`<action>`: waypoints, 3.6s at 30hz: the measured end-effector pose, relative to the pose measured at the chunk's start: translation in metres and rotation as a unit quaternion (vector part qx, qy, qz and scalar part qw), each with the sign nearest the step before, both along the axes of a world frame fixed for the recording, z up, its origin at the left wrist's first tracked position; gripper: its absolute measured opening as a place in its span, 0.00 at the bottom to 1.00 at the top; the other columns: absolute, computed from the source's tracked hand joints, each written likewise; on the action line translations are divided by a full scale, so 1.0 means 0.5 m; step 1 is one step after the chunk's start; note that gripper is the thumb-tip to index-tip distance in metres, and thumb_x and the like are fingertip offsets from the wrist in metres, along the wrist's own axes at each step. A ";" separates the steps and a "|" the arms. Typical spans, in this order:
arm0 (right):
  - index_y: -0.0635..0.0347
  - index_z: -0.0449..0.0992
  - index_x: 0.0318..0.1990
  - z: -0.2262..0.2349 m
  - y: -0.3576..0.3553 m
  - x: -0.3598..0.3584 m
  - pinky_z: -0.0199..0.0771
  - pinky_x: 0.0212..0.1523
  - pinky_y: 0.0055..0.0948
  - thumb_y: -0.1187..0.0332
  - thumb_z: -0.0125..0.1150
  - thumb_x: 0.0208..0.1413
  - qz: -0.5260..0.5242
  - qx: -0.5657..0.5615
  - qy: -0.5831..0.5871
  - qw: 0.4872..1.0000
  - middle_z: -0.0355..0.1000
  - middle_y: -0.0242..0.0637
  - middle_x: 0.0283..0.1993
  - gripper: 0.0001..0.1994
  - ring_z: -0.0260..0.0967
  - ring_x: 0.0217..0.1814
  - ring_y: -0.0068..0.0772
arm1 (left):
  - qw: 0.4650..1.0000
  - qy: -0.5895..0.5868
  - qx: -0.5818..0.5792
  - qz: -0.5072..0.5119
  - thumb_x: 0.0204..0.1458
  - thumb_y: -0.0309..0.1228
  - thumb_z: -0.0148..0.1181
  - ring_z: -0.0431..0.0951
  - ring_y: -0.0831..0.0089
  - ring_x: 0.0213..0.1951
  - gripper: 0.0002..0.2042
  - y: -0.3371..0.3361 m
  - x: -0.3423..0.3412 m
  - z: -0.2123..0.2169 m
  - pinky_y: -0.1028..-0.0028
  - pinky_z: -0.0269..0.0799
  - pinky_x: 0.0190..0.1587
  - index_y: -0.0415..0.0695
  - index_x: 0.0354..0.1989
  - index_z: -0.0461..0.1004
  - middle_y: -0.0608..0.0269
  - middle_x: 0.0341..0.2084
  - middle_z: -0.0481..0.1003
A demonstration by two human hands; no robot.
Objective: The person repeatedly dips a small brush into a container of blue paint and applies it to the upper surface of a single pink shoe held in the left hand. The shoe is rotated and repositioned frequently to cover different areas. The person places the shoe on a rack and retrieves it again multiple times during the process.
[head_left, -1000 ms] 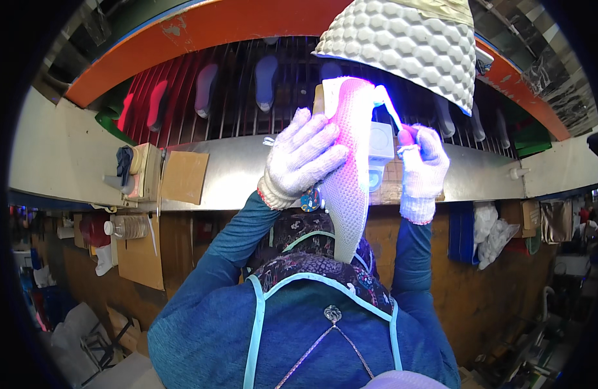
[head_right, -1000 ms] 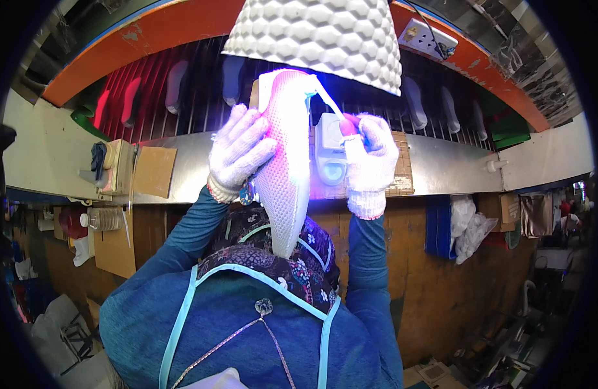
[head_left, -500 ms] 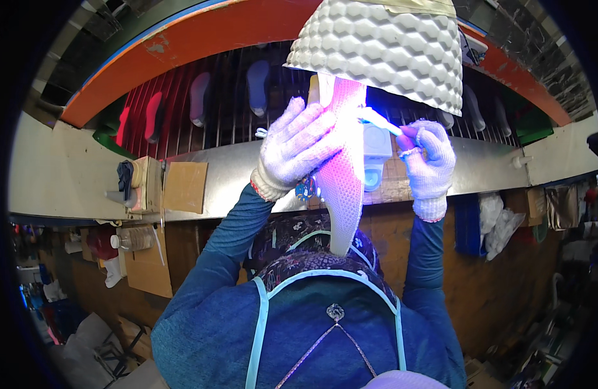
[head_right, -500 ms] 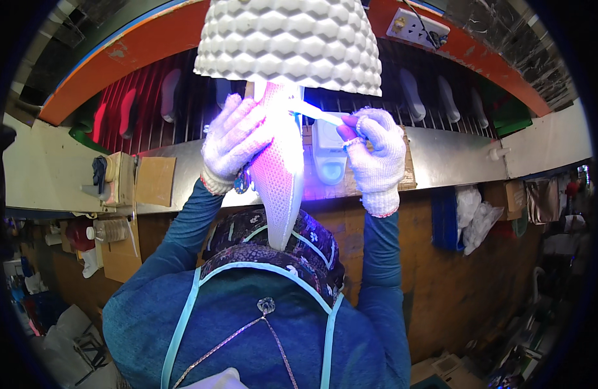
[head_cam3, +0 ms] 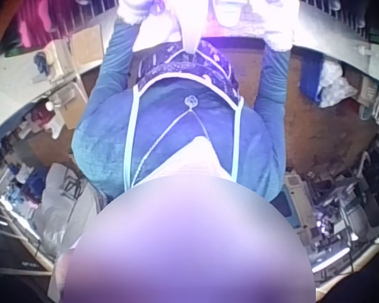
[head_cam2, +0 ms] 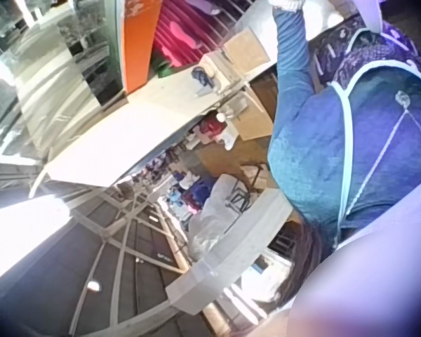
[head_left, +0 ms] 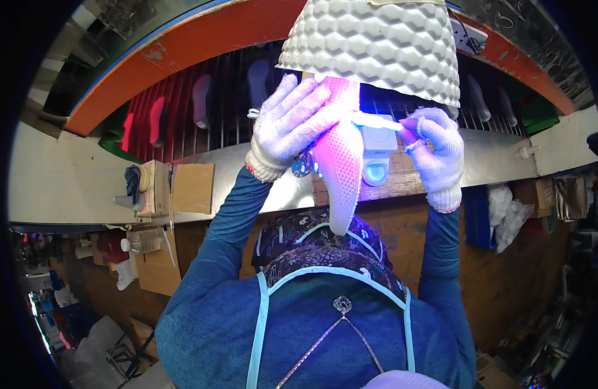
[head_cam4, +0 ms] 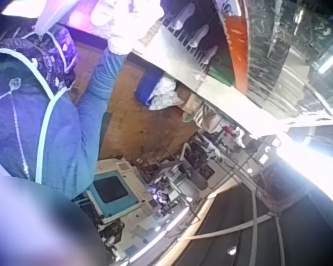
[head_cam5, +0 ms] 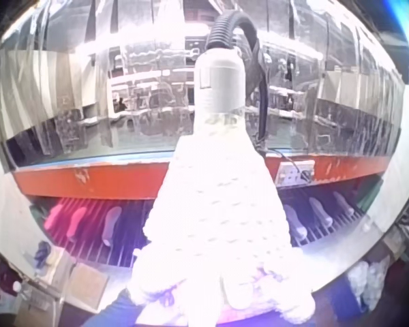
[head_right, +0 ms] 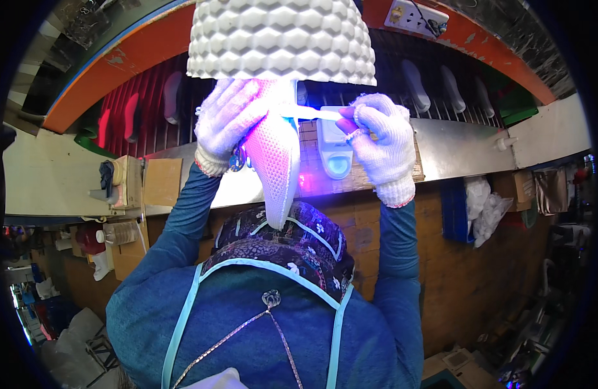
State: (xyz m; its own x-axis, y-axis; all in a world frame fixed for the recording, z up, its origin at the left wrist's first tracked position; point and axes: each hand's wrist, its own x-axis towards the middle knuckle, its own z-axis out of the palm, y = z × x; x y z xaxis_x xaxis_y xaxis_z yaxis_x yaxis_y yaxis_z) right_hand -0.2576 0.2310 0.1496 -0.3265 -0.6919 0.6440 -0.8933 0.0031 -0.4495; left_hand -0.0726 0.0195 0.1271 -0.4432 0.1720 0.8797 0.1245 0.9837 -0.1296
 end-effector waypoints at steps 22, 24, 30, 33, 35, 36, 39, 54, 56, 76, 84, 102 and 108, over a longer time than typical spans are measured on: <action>0.66 0.80 0.33 -0.085 0.007 0.023 0.71 0.38 0.25 0.77 0.70 0.47 0.101 -0.030 -0.280 0.954 0.72 0.35 0.36 0.06 0.71 0.39 0.25 | 0.998 0.017 0.046 0.044 0.33 0.25 0.65 0.81 0.60 0.32 0.17 -0.035 -0.030 -0.010 0.61 0.75 0.38 0.41 0.37 0.80 0.57 0.30 0.79; 0.66 0.80 0.33 -0.098 0.015 0.040 0.72 0.39 0.26 0.78 0.70 0.46 0.095 -0.038 -0.314 0.944 0.73 0.36 0.36 0.07 0.72 0.40 0.26 | 0.997 0.034 0.051 0.051 0.33 0.25 0.65 0.81 0.59 0.33 0.16 -0.040 -0.032 -0.021 0.60 0.75 0.39 0.42 0.36 0.80 0.57 0.30 0.79; 0.66 0.79 0.34 -0.141 -0.008 0.068 0.72 0.35 0.20 0.81 0.67 0.46 0.121 -0.150 -0.322 0.927 0.74 0.34 0.39 0.07 0.71 0.40 0.23 | 0.989 0.023 0.108 0.101 0.34 0.23 0.63 0.80 0.57 0.34 0.12 -0.046 -0.040 -0.065 0.61 0.73 0.39 0.45 0.32 0.80 0.59 0.30 0.79; 0.68 0.79 0.37 -0.147 -0.045 0.067 0.65 0.30 0.17 0.76 0.65 0.53 0.016 -0.131 -0.447 0.885 0.70 0.30 0.36 0.05 0.65 0.31 0.16 | 0.977 0.042 0.179 0.104 0.34 0.23 0.63 0.80 0.57 0.36 0.12 -0.035 -0.054 -0.086 0.63 0.72 0.40 0.48 0.31 0.80 0.61 0.32 0.79; 0.68 0.79 0.38 -0.141 -0.052 0.060 0.61 0.29 0.16 0.73 0.66 0.54 0.006 -0.071 -0.469 0.880 0.69 0.28 0.34 0.07 0.63 0.30 0.13 | 0.973 0.065 0.192 0.106 0.35 0.23 0.62 0.80 0.57 0.36 0.11 -0.030 -0.067 -0.093 0.63 0.72 0.40 0.47 0.31 0.80 0.60 0.32 0.79; 0.68 0.79 0.38 -0.137 -0.048 0.061 0.60 0.29 0.16 0.73 0.66 0.54 0.007 -0.057 -0.509 0.859 0.69 0.27 0.34 0.07 0.62 0.30 0.13 | 0.975 0.075 0.187 0.099 0.35 0.23 0.62 0.80 0.57 0.36 0.11 -0.029 -0.071 -0.095 0.63 0.72 0.40 0.46 0.31 0.79 0.59 0.32 0.79; 0.68 0.79 0.38 -0.123 -0.009 0.082 0.60 0.29 0.16 0.72 0.66 0.55 0.010 -0.024 -0.584 0.811 0.68 0.26 0.33 0.07 0.61 0.29 0.13 | 0.969 0.100 0.182 0.132 0.36 0.23 0.61 0.80 0.57 0.36 0.10 -0.028 -0.075 -0.096 0.61 0.73 0.41 0.44 0.31 0.78 0.57 0.32 0.79; 0.69 0.81 0.39 -0.094 0.059 0.156 0.64 0.29 0.18 0.74 0.67 0.55 -0.087 0.015 -0.441 0.893 0.69 0.31 0.36 0.07 0.63 0.30 0.16 | 0.975 -0.033 0.103 0.192 0.37 0.28 0.61 0.78 0.57 0.40 0.17 -0.032 -0.011 -0.104 0.61 0.70 0.40 0.47 0.40 0.78 0.57 0.35 0.76; 0.69 0.80 0.39 -0.094 0.053 0.151 0.62 0.29 0.18 0.75 0.66 0.55 -0.095 0.023 -0.402 0.910 0.69 0.31 0.36 0.07 0.63 0.30 0.16 | 0.972 -0.045 0.097 0.208 0.38 0.29 0.61 0.79 0.57 0.43 0.18 -0.031 -0.003 -0.108 0.59 0.71 0.44 0.50 0.43 0.79 0.56 0.39 0.77; 0.67 0.81 0.38 -0.088 0.043 0.108 0.65 0.34 0.22 0.72 0.68 0.52 -0.075 0.038 -0.303 0.949 0.69 0.33 0.36 0.08 0.65 0.34 0.22 | 0.983 -0.030 0.050 0.176 0.37 0.29 0.65 0.79 0.59 0.42 0.21 -0.055 0.000 -0.085 0.61 0.70 0.41 0.50 0.46 0.79 0.55 0.40 0.79; 0.66 0.82 0.39 -0.100 0.074 0.118 0.67 0.34 0.19 0.72 0.70 0.52 -0.094 -0.003 -0.327 0.940 0.70 0.34 0.39 0.09 0.68 0.39 0.22 | 0.970 -0.086 0.106 0.201 0.37 0.27 0.65 0.79 0.62 0.44 0.22 -0.044 -0.013 -0.080 0.64 0.71 0.43 0.49 0.47 0.79 0.56 0.42 0.79; 0.69 0.81 0.37 -0.088 0.018 0.077 0.68 0.44 0.22 0.78 0.69 0.51 -0.069 -0.105 -0.295 0.947 0.71 0.36 0.41 0.07 0.69 0.43 0.26 | 0.757 -0.288 0.571 0.133 0.20 0.36 0.83 0.82 0.76 0.41 0.42 0.051 -0.029 -0.095 0.75 0.77 0.48 0.58 0.56 0.75 0.68 0.41 0.82; 0.69 0.80 0.37 -0.089 -0.015 0.057 0.69 0.44 0.23 0.79 0.68 0.50 -0.023 -0.125 -0.296 0.947 0.70 0.36 0.40 0.06 0.70 0.44 0.27 | 0.655 -0.358 0.665 0.037 0.17 0.38 0.86 0.78 0.67 0.48 0.50 0.068 -0.008 -0.070 0.70 0.74 0.52 0.35 0.57 0.69 0.55 0.47 0.77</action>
